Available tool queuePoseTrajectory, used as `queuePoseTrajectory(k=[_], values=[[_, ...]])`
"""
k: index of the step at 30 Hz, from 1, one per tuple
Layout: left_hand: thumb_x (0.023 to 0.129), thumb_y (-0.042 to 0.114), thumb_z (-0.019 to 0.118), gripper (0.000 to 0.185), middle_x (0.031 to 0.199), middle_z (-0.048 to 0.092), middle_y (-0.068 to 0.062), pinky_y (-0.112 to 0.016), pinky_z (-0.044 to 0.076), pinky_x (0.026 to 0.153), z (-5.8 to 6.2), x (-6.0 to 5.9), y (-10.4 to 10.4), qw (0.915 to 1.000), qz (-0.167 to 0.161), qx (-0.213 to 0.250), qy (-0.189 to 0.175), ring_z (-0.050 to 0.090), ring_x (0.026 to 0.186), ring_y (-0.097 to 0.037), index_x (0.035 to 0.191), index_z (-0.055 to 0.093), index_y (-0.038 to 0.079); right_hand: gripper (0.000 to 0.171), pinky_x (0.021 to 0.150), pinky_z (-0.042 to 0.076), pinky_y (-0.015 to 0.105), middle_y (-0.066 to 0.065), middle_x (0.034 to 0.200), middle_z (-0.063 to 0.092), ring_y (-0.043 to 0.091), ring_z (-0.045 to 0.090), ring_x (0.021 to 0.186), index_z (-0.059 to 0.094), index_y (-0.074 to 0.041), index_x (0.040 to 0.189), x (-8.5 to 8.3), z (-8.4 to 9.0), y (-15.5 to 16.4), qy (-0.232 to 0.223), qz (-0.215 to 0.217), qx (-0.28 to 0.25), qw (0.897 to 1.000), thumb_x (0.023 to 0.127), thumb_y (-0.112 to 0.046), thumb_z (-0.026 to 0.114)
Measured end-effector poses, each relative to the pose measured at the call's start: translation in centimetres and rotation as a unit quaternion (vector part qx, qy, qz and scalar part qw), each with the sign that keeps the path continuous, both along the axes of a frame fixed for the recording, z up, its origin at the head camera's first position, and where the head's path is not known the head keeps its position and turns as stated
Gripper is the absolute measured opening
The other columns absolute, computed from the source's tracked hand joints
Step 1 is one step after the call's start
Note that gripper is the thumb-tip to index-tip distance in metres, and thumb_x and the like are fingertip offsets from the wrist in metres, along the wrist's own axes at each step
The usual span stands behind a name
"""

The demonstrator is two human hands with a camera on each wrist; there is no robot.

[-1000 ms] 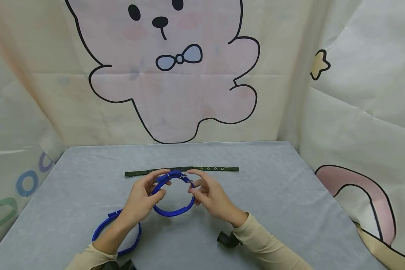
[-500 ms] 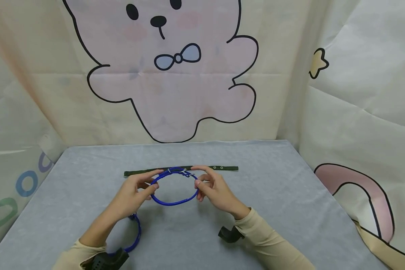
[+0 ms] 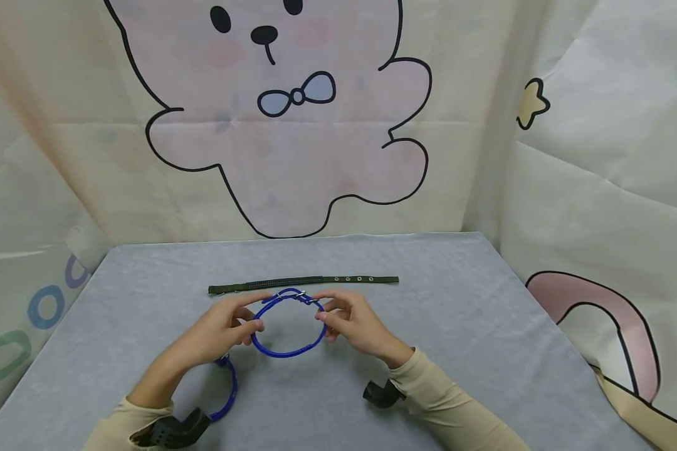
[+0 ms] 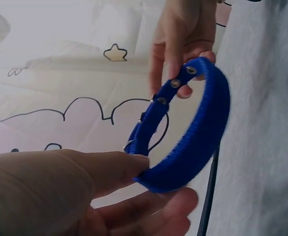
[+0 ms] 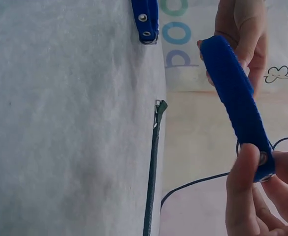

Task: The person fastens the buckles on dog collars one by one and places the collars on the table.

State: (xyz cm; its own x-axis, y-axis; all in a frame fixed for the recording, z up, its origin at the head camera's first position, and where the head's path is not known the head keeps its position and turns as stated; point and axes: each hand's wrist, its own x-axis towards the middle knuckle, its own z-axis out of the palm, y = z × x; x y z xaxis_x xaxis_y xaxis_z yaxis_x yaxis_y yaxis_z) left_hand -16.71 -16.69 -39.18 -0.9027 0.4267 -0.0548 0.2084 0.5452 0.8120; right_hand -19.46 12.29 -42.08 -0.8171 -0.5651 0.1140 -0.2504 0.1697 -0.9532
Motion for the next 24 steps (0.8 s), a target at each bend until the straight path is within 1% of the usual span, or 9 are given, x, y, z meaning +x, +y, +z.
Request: queuePoseTrajectory(k=[3,5,8,10,12,16,18,22,24], values=[[0.102,0.012,0.06,0.055,0.11,0.074,-0.019,-0.029,0.056,0.064,0.2,-0.1,-0.6,0.9995,-0.029,-0.001,-0.011,0.068,0.079,-0.018,0.154,0.042,0.011,0.038,0.068,0.061,0.049,0.038,0.111,0.063,0.012,0.066,0.066,0.057,-0.004,0.138,0.2,-0.2,-0.3,-0.025,0.011,-0.004,1.0,0.1,-0.004,0.061],[0.102,0.012,0.06,0.057,0.117,0.071,-0.024,-0.029,0.058,0.066,0.3,-0.1,-1.1,0.9989,-0.044,0.0,-0.018,0.069,0.082,-0.017,0.155,0.04,0.01,0.039,0.068,0.062,0.045,0.038,0.112,0.062,0.011,0.066,0.067,0.056,-0.003,0.139,0.3,-0.4,-0.5,-0.039,0.02,-0.006,0.999,0.1,-0.003,0.06],[0.101,0.013,0.061,0.057,0.127,0.063,-0.031,-0.029,0.058,0.068,0.4,-0.1,-1.6,0.9979,-0.056,0.007,-0.033,0.07,0.081,-0.021,0.155,0.041,0.009,0.041,0.068,0.062,0.036,0.038,0.113,0.062,0.01,0.066,0.067,0.055,-0.003,0.141,0.5,-0.7,-0.8,-0.052,0.028,-0.002,0.998,0.1,-0.002,0.059],[0.101,0.013,0.062,0.057,0.129,0.06,-0.034,-0.029,0.058,0.068,0.4,-0.1,-1.8,0.9974,-0.06,0.011,-0.04,0.071,0.079,-0.025,0.154,0.043,0.008,0.042,0.067,0.061,0.03,0.038,0.114,0.063,0.011,0.067,0.068,0.054,-0.003,0.142,0.5,-0.8,-1.0,-0.055,0.032,0.004,0.998,0.101,-0.002,0.059],[0.1,0.014,0.063,0.056,0.126,0.062,-0.032,-0.029,0.057,0.067,0.3,-0.2,-2.1,0.9969,-0.066,0.007,-0.042,0.07,0.077,-0.026,0.152,0.045,0.007,0.044,0.067,0.061,0.028,0.036,0.115,0.064,0.017,0.069,0.071,0.052,-0.005,0.144,0.6,-0.9,-1.1,-0.056,0.037,0.015,0.998,0.101,-0.002,0.059],[0.098,0.009,0.063,0.055,0.116,0.069,-0.027,-0.029,0.058,0.063,0.2,-0.3,-2.4,0.9955,-0.079,-0.006,-0.051,0.071,0.076,-0.025,0.15,0.047,0.004,0.048,0.068,0.06,0.026,0.031,0.116,0.068,0.034,0.071,0.079,0.05,-0.008,0.147,0.7,-1.2,-1.3,-0.043,0.06,0.047,0.996,0.1,-0.002,0.06],[0.098,0.009,0.064,0.054,0.112,0.072,-0.023,-0.03,0.058,0.06,0.1,-0.3,-2.4,0.9945,-0.082,-0.02,-0.061,0.071,0.074,-0.024,0.149,0.048,0.005,0.048,0.067,0.059,0.026,0.03,0.115,0.069,0.037,0.071,0.081,0.051,-0.007,0.146,0.7,-1.4,-1.3,-0.033,0.072,0.061,0.995,0.099,-0.003,0.061],[0.096,0.011,0.068,0.052,0.103,0.076,-0.015,-0.031,0.055,0.052,-0.2,-0.2,-2.2,0.9912,-0.087,-0.053,-0.084,0.069,0.064,-0.02,0.145,0.052,0.004,0.048,0.064,0.056,0.023,0.028,0.112,0.071,0.025,0.072,0.077,0.053,-0.005,0.145,0.9,-1.7,-1.5,-0.01,0.091,0.087,0.992,0.099,-0.005,0.063],[0.095,0.011,0.068,0.05,0.097,0.076,-0.012,-0.03,0.052,0.049,-0.4,-0.2,-2.2,0.9894,-0.096,-0.06,-0.091,0.066,0.059,-0.018,0.143,0.055,0.003,0.048,0.063,0.054,0.02,0.026,0.111,0.072,0.019,0.071,0.075,0.053,-0.005,0.145,1.0,-1.9,-1.6,-0.01,0.1,0.101,0.99,0.099,-0.005,0.063]])
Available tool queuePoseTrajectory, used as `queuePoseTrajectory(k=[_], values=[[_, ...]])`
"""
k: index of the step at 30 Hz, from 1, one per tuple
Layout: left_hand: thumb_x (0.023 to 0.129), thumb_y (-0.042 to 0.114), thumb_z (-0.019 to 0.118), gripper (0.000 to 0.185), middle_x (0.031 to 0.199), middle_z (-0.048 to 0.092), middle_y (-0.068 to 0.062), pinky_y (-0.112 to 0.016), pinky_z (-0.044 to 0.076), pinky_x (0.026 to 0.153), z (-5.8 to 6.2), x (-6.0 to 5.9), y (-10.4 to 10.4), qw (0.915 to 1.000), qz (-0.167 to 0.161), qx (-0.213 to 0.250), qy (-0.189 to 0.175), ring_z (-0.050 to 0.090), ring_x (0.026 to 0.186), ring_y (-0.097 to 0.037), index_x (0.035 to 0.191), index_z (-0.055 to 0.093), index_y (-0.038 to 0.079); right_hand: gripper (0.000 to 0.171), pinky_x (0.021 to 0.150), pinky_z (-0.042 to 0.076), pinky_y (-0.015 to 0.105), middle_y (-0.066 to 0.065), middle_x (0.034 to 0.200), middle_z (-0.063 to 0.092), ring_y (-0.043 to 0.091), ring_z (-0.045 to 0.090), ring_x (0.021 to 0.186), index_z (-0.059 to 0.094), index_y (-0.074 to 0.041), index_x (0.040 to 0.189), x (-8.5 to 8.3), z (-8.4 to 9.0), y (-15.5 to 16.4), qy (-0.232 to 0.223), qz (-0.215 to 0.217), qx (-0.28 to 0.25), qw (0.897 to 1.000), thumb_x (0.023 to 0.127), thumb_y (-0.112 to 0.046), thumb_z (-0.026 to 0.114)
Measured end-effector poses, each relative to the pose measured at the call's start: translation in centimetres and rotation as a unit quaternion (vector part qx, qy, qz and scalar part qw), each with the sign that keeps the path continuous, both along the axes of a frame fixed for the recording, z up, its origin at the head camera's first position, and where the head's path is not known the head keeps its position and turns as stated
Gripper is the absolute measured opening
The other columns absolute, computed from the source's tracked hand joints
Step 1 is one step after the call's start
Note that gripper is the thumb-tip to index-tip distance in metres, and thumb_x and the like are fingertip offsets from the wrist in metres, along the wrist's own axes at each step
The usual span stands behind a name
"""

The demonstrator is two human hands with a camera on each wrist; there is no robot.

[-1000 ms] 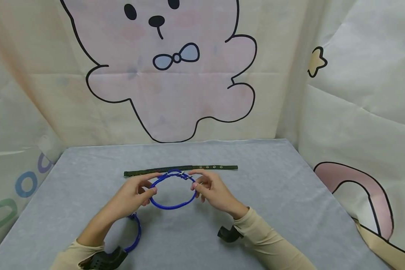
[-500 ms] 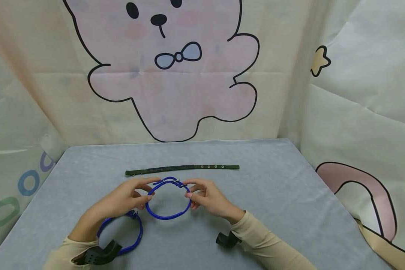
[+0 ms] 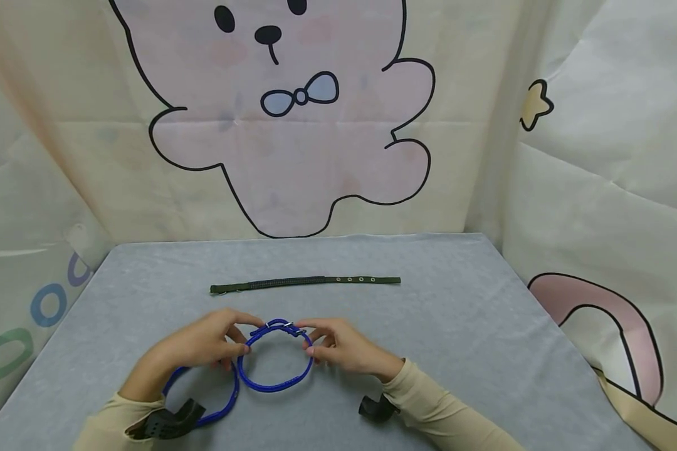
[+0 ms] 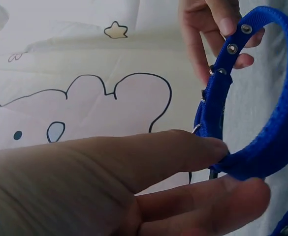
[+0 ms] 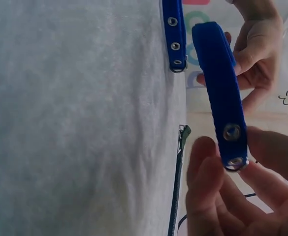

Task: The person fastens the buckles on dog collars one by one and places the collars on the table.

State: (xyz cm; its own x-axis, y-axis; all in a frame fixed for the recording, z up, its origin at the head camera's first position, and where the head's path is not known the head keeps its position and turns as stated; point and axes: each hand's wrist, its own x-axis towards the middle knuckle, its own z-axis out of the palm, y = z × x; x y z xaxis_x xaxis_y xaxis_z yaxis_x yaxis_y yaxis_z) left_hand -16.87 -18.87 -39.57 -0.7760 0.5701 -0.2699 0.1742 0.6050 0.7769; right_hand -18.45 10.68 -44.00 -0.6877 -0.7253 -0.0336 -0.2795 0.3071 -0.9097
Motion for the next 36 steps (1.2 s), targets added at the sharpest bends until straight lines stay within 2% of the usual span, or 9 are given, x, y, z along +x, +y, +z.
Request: queuePoseTrajectory(k=[5,11,15,19,23,29,36], values=[[0.095,0.008,0.068,0.043,0.087,0.077,-0.008,-0.026,0.048,0.048,-0.4,-0.1,-0.2,0.9996,-0.024,0.01,-0.015,0.061,0.048,-0.013,0.137,0.06,0.001,0.048,0.06,0.05,0.018,0.026,0.108,0.073,0.019,0.068,0.07,0.053,-0.002,0.144,0.2,-0.2,-0.3,-0.033,0.024,0.02,0.999,0.097,-0.001,0.064],[0.093,0.006,0.07,0.04,0.084,0.077,-0.009,-0.023,0.045,0.047,-1.1,-0.2,0.0,0.9985,-0.024,0.017,-0.046,0.056,0.045,-0.009,0.133,0.063,0.0,0.052,0.059,0.048,0.018,0.02,0.106,0.073,0.014,0.064,0.069,0.053,-0.006,0.144,0.3,-0.6,-0.3,-0.067,0.033,0.045,0.996,0.094,0.003,0.066],[0.093,0.005,0.071,0.04,0.082,0.077,-0.01,-0.024,0.045,0.047,-1.5,-0.3,0.2,0.9979,-0.025,0.021,-0.057,0.056,0.046,-0.011,0.131,0.063,-0.001,0.052,0.058,0.047,0.018,0.016,0.104,0.073,0.011,0.063,0.068,0.053,-0.007,0.143,0.4,-0.7,-0.2,-0.068,0.036,0.063,0.995,0.094,0.003,0.067],[0.091,0.004,0.072,0.04,0.081,0.077,-0.009,-0.027,0.049,0.049,-1.9,-0.4,0.3,0.9977,-0.028,0.015,-0.061,0.056,0.046,-0.012,0.13,0.065,0.0,0.051,0.056,0.044,0.017,0.013,0.1,0.074,0.006,0.057,0.061,0.054,-0.009,0.142,0.4,-0.6,-0.1,-0.049,0.044,0.084,0.994,0.094,0.0,0.068],[0.089,0.003,0.074,0.039,0.079,0.076,-0.009,-0.027,0.049,0.049,-2.2,-0.5,0.5,0.9978,-0.029,0.005,-0.06,0.056,0.048,-0.012,0.127,0.067,0.0,0.05,0.055,0.042,0.016,0.01,0.097,0.073,0.002,0.05,0.056,0.055,-0.01,0.142,0.5,-0.6,-0.1,-0.032,0.054,0.097,0.993,0.094,-0.003,0.069],[0.086,0.003,0.076,0.039,0.078,0.076,-0.004,-0.026,0.049,0.051,-2.6,-0.6,0.5,0.9984,-0.038,-0.004,-0.042,0.06,0.059,-0.013,0.124,0.069,-0.002,0.05,0.055,0.042,0.016,0.005,0.092,0.07,0.002,0.05,0.056,0.056,-0.011,0.14,0.6,-0.6,-0.1,-0.027,0.054,0.108,0.992,0.093,-0.004,0.071],[0.085,0.007,0.079,0.039,0.081,0.076,0.001,-0.024,0.053,0.063,-2.7,-0.8,0.5,0.9981,-0.058,-0.012,-0.012,0.067,0.074,-0.008,0.122,0.07,-0.002,0.049,0.054,0.041,0.016,0.001,0.09,0.069,0.002,0.049,0.054,0.058,-0.012,0.14,0.6,-0.6,-0.1,-0.019,0.052,0.113,0.992,0.093,-0.007,0.072]])
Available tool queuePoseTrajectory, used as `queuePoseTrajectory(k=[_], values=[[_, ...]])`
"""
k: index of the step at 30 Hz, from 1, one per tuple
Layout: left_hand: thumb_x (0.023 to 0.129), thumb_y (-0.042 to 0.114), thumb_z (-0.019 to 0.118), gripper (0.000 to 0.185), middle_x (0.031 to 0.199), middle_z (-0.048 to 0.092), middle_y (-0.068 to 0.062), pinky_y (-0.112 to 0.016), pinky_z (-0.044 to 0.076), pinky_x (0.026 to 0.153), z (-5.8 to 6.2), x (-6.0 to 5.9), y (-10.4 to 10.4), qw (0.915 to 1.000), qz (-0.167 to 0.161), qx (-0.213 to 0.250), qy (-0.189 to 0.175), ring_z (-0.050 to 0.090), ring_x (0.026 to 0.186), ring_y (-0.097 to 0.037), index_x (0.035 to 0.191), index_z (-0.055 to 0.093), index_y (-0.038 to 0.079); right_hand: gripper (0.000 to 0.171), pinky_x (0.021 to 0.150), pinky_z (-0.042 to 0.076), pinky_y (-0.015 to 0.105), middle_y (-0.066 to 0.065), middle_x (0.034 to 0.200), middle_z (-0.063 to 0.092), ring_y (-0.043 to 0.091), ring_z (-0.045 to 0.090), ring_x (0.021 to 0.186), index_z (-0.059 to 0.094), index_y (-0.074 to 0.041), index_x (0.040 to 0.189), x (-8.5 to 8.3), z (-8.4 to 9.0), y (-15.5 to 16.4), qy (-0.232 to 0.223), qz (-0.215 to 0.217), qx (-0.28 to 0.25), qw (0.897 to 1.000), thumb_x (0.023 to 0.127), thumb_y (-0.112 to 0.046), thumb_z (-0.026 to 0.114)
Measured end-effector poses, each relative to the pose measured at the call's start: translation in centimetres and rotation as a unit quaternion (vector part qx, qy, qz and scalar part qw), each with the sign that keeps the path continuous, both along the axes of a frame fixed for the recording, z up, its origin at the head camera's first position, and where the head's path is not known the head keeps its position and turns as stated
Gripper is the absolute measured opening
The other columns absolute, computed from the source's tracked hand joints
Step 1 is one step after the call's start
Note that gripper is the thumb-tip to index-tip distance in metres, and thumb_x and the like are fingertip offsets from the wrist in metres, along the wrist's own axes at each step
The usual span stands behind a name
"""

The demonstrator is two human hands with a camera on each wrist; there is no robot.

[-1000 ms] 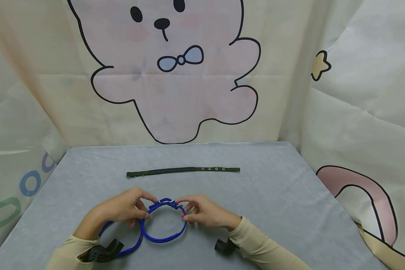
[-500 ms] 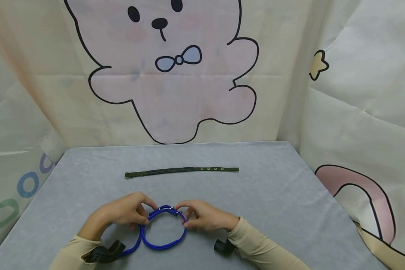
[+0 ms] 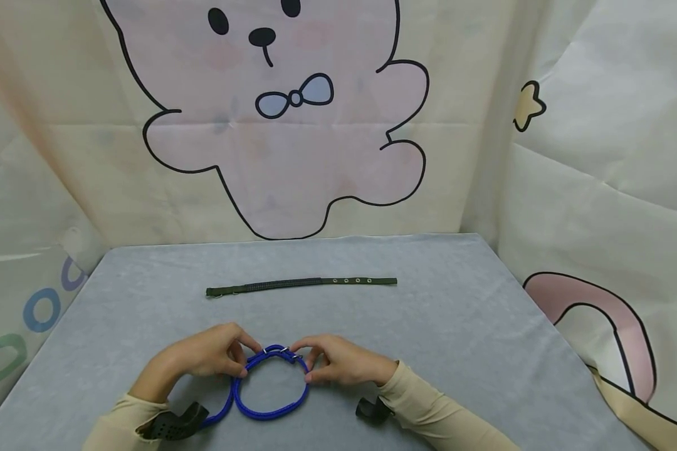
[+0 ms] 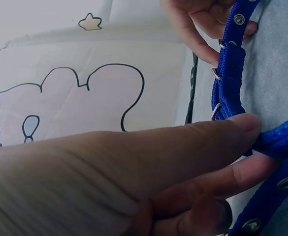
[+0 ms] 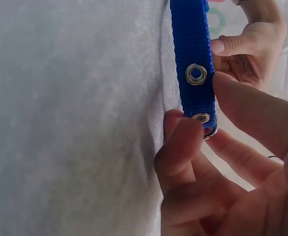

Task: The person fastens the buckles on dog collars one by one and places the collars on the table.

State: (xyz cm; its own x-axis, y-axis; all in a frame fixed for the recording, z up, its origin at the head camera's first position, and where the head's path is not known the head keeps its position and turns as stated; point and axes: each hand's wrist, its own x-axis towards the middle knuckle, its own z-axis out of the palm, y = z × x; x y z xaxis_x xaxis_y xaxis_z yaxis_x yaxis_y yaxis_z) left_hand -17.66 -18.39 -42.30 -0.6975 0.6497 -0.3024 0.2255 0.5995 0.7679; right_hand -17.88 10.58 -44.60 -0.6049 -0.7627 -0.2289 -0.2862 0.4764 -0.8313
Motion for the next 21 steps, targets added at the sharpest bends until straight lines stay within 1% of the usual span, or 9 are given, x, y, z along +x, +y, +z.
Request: queuePoseTrajectory(k=[4,8,13,16,21], values=[[0.083,0.007,0.08,0.037,0.081,0.075,0.001,-0.023,0.053,0.067,-0.05,-0.01,-0.04,0.9999,-0.002,-0.003,0.013,0.067,0.075,-0.006,0.119,0.072,-0.002,0.043,0.053,0.043,0.017,0.001,0.093,0.072,0.003,0.055,0.055,0.059,-0.012,0.141,-0.09,0.03,-0.05,0.006,0.002,0.006,1.0,0.098,-0.014,0.067],[0.083,0.007,0.08,0.036,0.081,0.074,0.002,-0.023,0.053,0.067,-0.06,0.05,-0.05,0.9997,-0.003,-0.004,0.022,0.066,0.075,-0.005,0.117,0.073,-0.001,0.04,0.052,0.046,0.02,0.0,0.099,0.074,0.009,0.063,0.06,0.061,-0.014,0.14,-0.06,0.15,-0.06,0.0,-0.007,0.014,1.0,0.101,-0.021,0.063],[0.082,0.006,0.08,0.034,0.079,0.073,0.002,-0.022,0.052,0.067,-0.08,0.16,-0.08,0.9997,-0.005,-0.001,0.026,0.064,0.074,-0.004,0.114,0.074,-0.003,0.038,0.052,0.047,0.021,-0.001,0.103,0.071,0.01,0.064,0.062,0.062,-0.015,0.138,0.04,0.16,-0.12,0.001,-0.015,0.02,1.0,0.101,-0.023,0.063],[0.082,0.005,0.08,0.033,0.079,0.072,0.003,-0.022,0.052,0.067,-0.17,0.16,-0.09,0.9996,-0.005,-0.002,0.026,0.063,0.073,-0.004,0.113,0.074,-0.003,0.038,0.053,0.048,0.021,0.0,0.106,0.071,0.01,0.065,0.062,0.062,-0.015,0.138,0.07,0.09,-0.17,0.001,-0.016,0.02,1.0,0.101,-0.023,0.064],[0.083,0.008,0.08,0.032,0.078,0.071,0.005,-0.021,0.05,0.066,-0.31,0.13,-0.09,0.999,-0.01,-0.003,0.043,0.061,0.071,-0.001,0.113,0.075,-0.002,0.037,0.053,0.049,0.021,0.003,0.108,0.071,0.01,0.065,0.062,0.062,-0.014,0.137,0.07,-0.02,-0.15,0.002,-0.017,0.019,1.0,0.101,-0.023,0.064]])
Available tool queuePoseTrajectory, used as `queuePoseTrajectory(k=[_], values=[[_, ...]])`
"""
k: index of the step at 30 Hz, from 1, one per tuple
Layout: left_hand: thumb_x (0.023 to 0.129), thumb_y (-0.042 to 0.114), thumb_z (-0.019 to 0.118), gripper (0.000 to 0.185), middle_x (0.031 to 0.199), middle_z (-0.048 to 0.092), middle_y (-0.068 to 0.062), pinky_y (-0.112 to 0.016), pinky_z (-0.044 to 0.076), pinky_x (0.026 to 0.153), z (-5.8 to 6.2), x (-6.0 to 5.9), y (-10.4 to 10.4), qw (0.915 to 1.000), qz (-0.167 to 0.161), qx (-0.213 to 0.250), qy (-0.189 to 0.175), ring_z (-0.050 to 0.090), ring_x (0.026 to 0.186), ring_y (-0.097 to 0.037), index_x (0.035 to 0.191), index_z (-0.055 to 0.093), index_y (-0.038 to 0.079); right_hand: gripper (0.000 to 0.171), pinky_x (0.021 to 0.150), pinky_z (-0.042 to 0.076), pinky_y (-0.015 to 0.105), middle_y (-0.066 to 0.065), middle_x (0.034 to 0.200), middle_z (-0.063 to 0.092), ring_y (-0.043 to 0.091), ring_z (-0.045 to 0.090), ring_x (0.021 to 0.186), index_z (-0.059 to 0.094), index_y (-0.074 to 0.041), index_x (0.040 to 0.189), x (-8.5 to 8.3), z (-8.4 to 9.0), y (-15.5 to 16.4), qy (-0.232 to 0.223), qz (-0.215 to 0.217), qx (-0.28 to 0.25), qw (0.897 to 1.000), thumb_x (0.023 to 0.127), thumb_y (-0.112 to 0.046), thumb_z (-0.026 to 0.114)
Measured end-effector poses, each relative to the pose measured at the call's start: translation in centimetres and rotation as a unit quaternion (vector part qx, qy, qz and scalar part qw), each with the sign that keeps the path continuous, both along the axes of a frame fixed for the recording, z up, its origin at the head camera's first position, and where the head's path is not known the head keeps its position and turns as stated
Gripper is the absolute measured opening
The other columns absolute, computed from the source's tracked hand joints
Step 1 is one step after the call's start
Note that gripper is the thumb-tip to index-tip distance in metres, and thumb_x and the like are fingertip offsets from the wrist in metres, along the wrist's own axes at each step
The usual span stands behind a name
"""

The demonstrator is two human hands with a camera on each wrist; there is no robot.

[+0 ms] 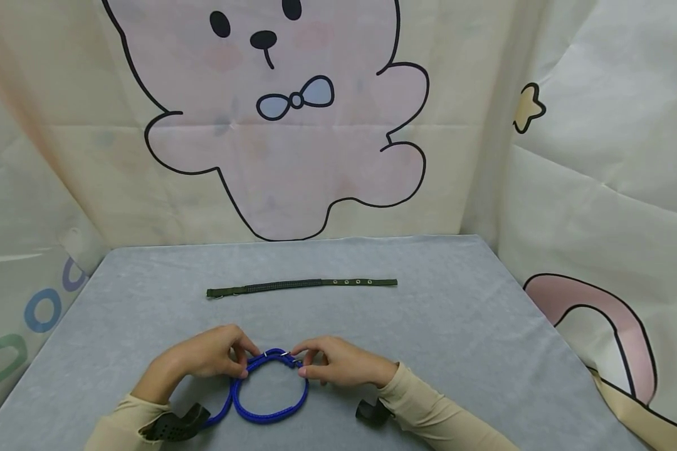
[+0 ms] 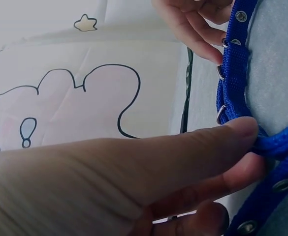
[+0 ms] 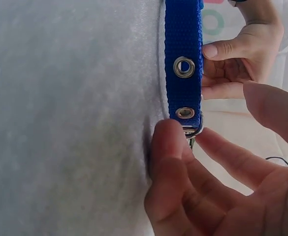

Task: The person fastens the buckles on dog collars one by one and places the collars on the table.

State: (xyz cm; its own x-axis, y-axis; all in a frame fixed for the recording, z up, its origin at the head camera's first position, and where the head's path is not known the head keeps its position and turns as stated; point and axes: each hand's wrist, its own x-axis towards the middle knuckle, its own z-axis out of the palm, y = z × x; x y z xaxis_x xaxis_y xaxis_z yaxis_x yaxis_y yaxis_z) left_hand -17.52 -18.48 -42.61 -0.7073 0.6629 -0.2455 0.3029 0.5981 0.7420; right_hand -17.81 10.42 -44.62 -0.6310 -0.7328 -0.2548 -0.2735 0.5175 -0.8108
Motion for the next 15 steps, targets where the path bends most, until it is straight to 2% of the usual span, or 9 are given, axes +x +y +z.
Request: queuePoseTrajectory(k=[9,15], values=[[0.095,0.022,0.071,0.025,0.087,0.076,0.002,-0.022,0.051,0.064,0.13,-0.12,-0.08,0.9998,0.007,-0.003,0.02,0.064,0.072,-0.001,0.111,0.077,0.003,0.037,0.054,0.049,0.022,0.005,0.11,0.071,0.012,0.066,0.064,0.062,-0.013,0.137,0.03,0.16,0.04,-0.007,0.0,-0.001,1.0,0.102,-0.023,0.063],[0.098,0.028,0.067,0.034,0.09,0.076,-0.001,-0.025,0.053,0.065,0.49,-0.21,-0.09,0.9993,0.037,-0.001,0.004,0.068,0.076,-0.011,0.119,0.073,0.002,0.038,0.055,0.049,0.022,0.007,0.112,0.071,0.013,0.066,0.066,0.06,-0.013,0.138,0.01,0.37,0.18,-0.012,0.0,-0.007,1.0,0.102,-0.023,0.062]])
